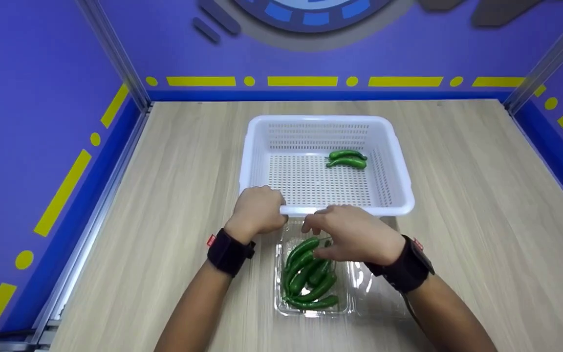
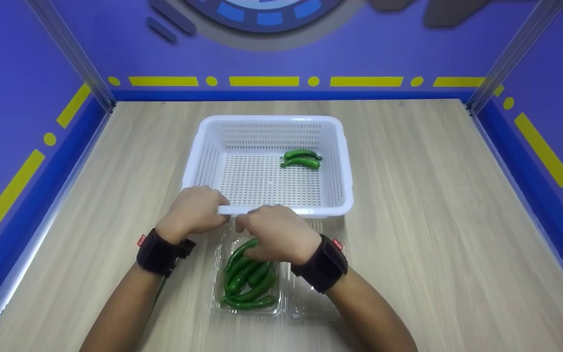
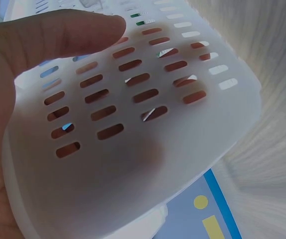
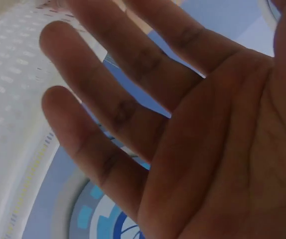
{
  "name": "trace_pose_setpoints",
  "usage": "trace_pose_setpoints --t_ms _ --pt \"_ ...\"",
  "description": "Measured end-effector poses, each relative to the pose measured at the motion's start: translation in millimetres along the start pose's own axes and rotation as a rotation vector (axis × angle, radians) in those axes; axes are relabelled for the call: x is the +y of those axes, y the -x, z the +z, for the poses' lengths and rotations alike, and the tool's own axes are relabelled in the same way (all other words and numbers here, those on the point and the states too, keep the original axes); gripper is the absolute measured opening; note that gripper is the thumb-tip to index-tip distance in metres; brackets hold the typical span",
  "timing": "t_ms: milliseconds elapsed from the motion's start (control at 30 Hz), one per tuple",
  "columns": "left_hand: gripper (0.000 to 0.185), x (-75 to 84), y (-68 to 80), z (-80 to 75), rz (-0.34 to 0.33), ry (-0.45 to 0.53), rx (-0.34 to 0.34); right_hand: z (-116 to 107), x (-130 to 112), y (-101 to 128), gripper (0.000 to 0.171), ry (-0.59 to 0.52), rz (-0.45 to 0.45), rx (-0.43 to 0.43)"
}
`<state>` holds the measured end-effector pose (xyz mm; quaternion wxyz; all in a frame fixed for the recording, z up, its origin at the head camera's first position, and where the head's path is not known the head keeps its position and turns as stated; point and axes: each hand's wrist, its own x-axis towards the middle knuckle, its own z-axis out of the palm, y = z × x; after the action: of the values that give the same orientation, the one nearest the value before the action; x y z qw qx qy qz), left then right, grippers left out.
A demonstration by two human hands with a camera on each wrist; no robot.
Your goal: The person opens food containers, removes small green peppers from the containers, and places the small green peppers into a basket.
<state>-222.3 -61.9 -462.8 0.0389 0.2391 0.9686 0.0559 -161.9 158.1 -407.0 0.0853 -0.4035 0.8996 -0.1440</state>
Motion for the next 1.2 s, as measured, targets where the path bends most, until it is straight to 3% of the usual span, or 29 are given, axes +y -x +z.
trace_pose_setpoints --t_ms 733,1200 --pt "0.025 1.0 -0.6 1.1 -0.004 0.007 0.0 26.0 -3.0 -8.1 0.034 0.045 -0.009 0.004" --pt "0.026 -0.9 0.3 2.9 0.01 0.0 0.039 41.0 -5.1 -15.4 0.034 0.174 -0.022 -0.011"
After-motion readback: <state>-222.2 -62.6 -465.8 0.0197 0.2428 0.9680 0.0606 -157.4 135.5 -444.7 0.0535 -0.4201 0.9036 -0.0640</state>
